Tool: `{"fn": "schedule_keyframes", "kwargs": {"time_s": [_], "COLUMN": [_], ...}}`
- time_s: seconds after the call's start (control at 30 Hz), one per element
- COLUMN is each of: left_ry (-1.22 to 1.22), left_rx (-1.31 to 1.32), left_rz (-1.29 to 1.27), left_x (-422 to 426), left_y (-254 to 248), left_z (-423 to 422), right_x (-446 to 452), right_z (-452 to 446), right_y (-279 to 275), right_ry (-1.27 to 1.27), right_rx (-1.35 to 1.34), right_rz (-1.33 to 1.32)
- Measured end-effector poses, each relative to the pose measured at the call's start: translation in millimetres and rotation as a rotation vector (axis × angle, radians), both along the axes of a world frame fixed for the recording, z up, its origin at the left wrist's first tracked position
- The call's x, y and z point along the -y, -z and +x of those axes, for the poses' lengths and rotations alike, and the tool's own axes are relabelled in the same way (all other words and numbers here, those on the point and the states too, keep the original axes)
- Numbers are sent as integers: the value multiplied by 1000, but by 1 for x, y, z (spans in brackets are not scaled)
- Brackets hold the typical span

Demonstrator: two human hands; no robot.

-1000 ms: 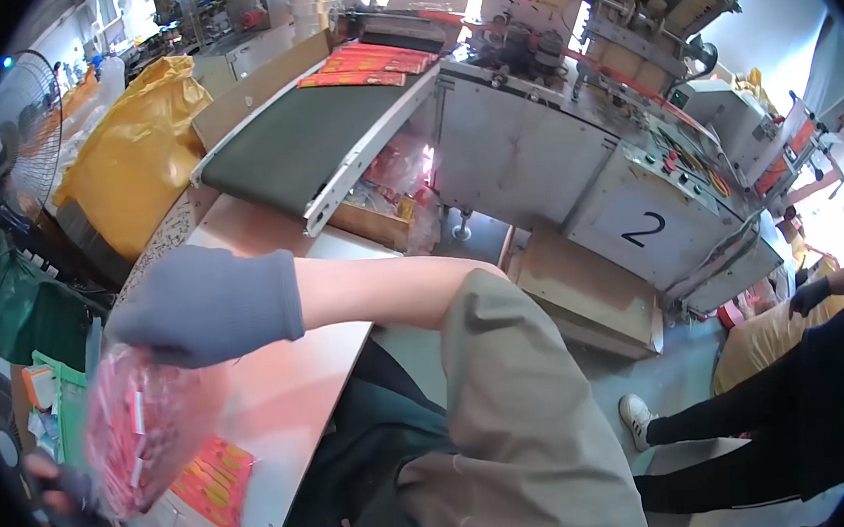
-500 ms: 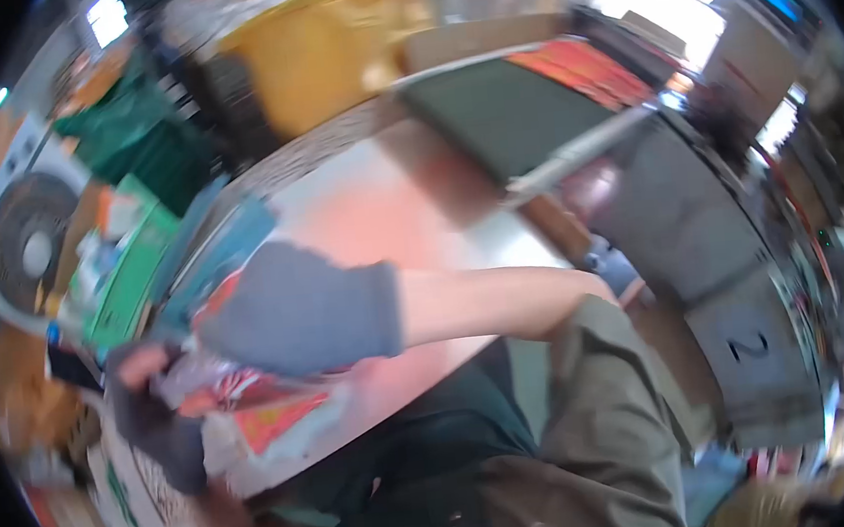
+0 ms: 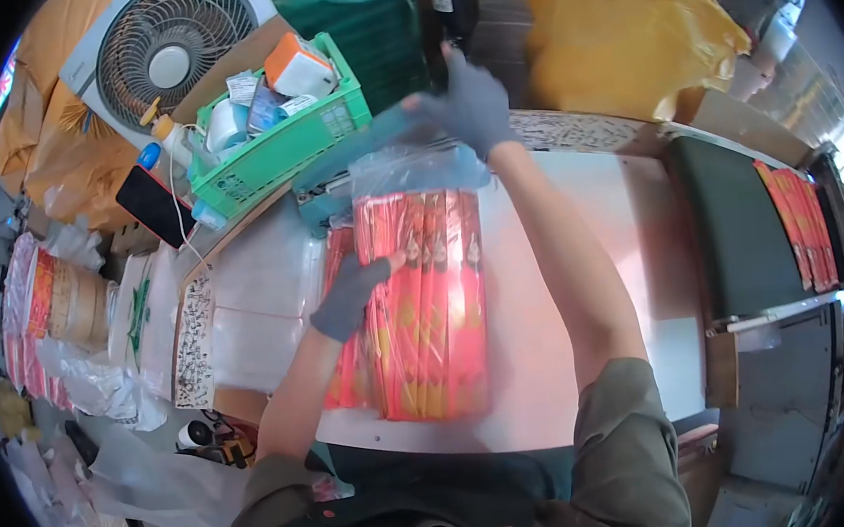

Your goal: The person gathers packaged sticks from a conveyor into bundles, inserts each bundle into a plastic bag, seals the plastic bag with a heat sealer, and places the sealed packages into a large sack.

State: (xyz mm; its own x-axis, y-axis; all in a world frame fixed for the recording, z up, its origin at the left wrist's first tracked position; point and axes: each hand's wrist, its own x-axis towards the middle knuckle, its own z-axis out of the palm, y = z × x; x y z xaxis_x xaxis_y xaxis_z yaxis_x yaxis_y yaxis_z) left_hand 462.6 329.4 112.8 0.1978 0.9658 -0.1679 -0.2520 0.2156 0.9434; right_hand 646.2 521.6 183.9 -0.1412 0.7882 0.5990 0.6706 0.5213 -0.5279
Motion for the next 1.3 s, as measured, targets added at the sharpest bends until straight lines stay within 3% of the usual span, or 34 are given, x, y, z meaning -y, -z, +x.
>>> {"fn": "schedule_keyframes", "kwargs": {"time_s": [0.1,0.2,0.3,0.4,0.5,0.6,0.73,0.83,0.93,1.0,1.07,1.13,1.23,1.3], "left_ry": [-107,-308,-272,-251,-322,-436,-410,-198,-174,-271,-325,-349,-117,-175], "left_rx": [32,55,118,95,135,-136,-191,-546,-1288,-1204,-989,-639,73,157], "left_rz": [-39,40,-12,-66,67,271,295,214,116,87,34,-23,-183,-114], "left_x": [-35,-45,-43,-40,-45,-52,-53,-37,-2,15,30,40,75,97], "left_y": [18,27,24,15,26,47,48,26,13,29,34,26,26,31], "left_z": [-16,-22,-21,-21,-15,-15,-18,-46,-60,-57,-55,-54,-54,-45], "right_x": [1,-20,-32,-28,-35,-39,-32,-4,58,114,158,189,231,257], "right_z": [-15,-4,0,-1,-4,-2,2,13,25,21,1,-5,-2,4], "right_y": [-42,-1,64,59,64,63,60,64,104,113,132,128,138,156], "right_ry": [-71,26,62,24,17,10,12,-118,-286,-417,-642,-712,-843,-885], "right_rx": [-5,172,149,137,129,176,243,212,108,-37,-439,-675,-1042,-1162], "right_rz": [122,177,-26,-37,-2,-17,-36,-83,44,-985,-702,-839,-1119,-1302]}}
